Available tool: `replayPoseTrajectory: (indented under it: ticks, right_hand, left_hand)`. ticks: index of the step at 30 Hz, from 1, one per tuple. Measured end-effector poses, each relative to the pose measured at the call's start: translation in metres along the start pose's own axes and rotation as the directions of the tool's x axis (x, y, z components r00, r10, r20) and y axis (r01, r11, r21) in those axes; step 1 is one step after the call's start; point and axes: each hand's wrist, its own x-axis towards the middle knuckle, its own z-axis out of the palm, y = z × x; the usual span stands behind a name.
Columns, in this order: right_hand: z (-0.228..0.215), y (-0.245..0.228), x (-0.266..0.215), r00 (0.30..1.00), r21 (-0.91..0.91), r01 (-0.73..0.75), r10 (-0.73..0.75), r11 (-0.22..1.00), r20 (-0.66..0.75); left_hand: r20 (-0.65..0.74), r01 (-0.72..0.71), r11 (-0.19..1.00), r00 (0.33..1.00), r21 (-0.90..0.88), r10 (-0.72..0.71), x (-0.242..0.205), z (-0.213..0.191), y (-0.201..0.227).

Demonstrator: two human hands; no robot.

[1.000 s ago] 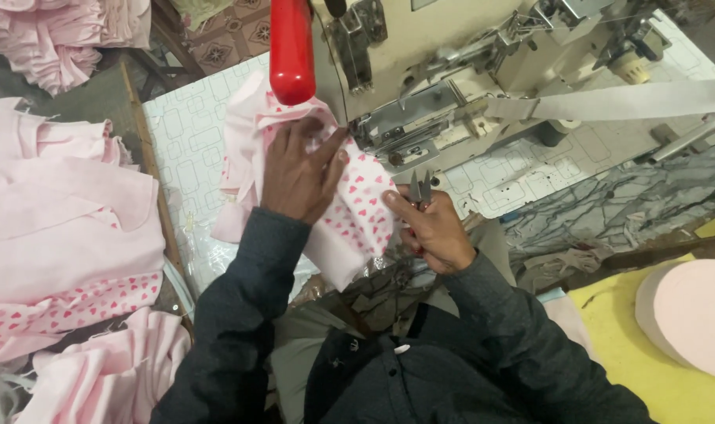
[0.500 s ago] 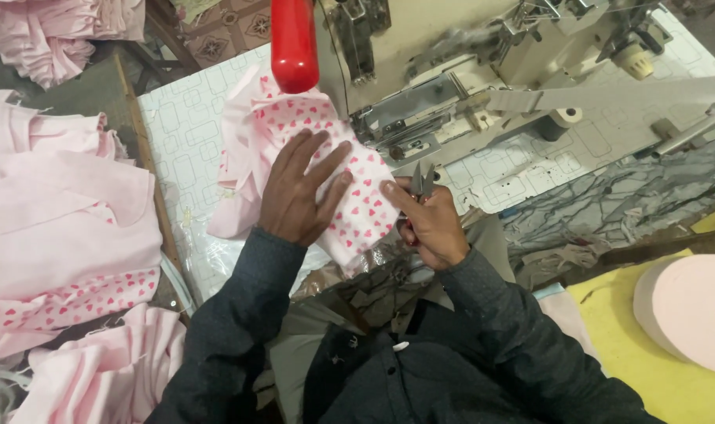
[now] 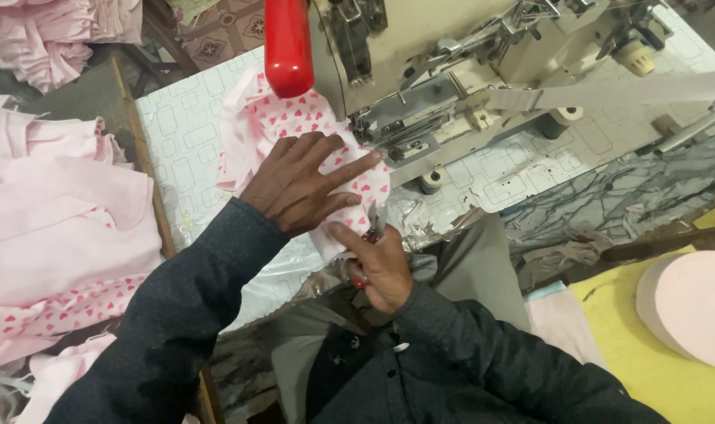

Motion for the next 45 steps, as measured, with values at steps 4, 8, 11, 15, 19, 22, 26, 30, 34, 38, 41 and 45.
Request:
replayPoseTrajectory:
  ticks: [4, 8, 11, 15, 19, 22, 26, 30, 34, 38, 41, 45]
  right_hand:
    - [0.0, 0.025, 0.006, 0.999, -0.01, -0.037, 0.037, 0.999, 0.036]
    - [0.001, 0.021, 0.002, 0.998, -0.009, -0.045, 0.046, 0.999, 0.039]
    - [0.004, 0.008, -0.001, 0.999, 0.012, -0.041, 0.041, 0.999, 0.032]
    - [-0.016, 0.01, 0.012, 0.999, -0.031, -0.034, 0.034, 0.999, 0.014]
    - [-0.019, -0.016, 0.006, 1.0, -0.111, 0.016, -0.018, 0.994, -0.019]
    - [-0.03, -0.023, 0.014, 0.999, -0.159, 0.042, -0.047, 0.986, -0.026]
    - [-0.051, -0.021, 0.032, 0.991, -0.19, 0.091, -0.107, 0.978, -0.078]
    - [-0.045, -0.043, 0.03, 0.991, -0.234, 0.095, -0.115, 0.968, -0.075]
    - [-0.066, -0.04, 0.047, 1.0, -0.25, -0.009, 0.006, 0.968, -0.013]
    - [-0.06, -0.041, 0.049, 0.995, -0.242, 0.104, -0.102, 0.965, 0.022]
    - [-0.058, -0.04, 0.053, 0.985, -0.226, 0.175, -0.172, 0.958, 0.032]
    - [-0.061, -0.036, 0.056, 0.971, -0.234, 0.238, -0.235, 0.943, 0.041]
  left_hand:
    - [0.115, -0.022, 0.996, 0.993, 0.09, 0.011, 0.002, -0.007, 0.003]
    - [0.202, 0.001, 0.984, 0.979, 0.177, -0.037, 0.003, -0.01, 0.003]
    - [0.183, 0.005, 0.951, 0.981, 0.309, -0.065, -0.001, -0.007, -0.002]
    - [0.147, 0.033, 0.893, 0.983, 0.449, -0.11, -0.006, -0.014, 0.008]
    - [0.067, 0.082, 0.845, 0.988, 0.529, -0.138, -0.012, -0.012, 0.021]
    - [-0.028, 0.147, 0.805, 0.987, 0.575, -0.16, -0.016, -0.007, 0.029]
    - [-0.145, 0.204, 0.805, 0.978, 0.557, -0.147, -0.02, -0.004, 0.039]
    - [-0.203, 0.243, 0.893, 0.963, 0.378, -0.176, -0.021, -0.002, -0.015]
    - [-0.105, 0.239, 0.93, 0.97, 0.279, -0.218, -0.007, 0.001, -0.109]
    - [0.083, 0.159, 0.962, 0.98, 0.221, -0.181, -0.007, 0.027, -0.148]
    - [0.123, 0.508, 0.832, 0.861, -0.223, -0.493, -0.007, 0.023, -0.12]
    - [0.074, 0.497, 0.704, 0.839, -0.507, -0.539, -0.028, 0.031, -0.085]
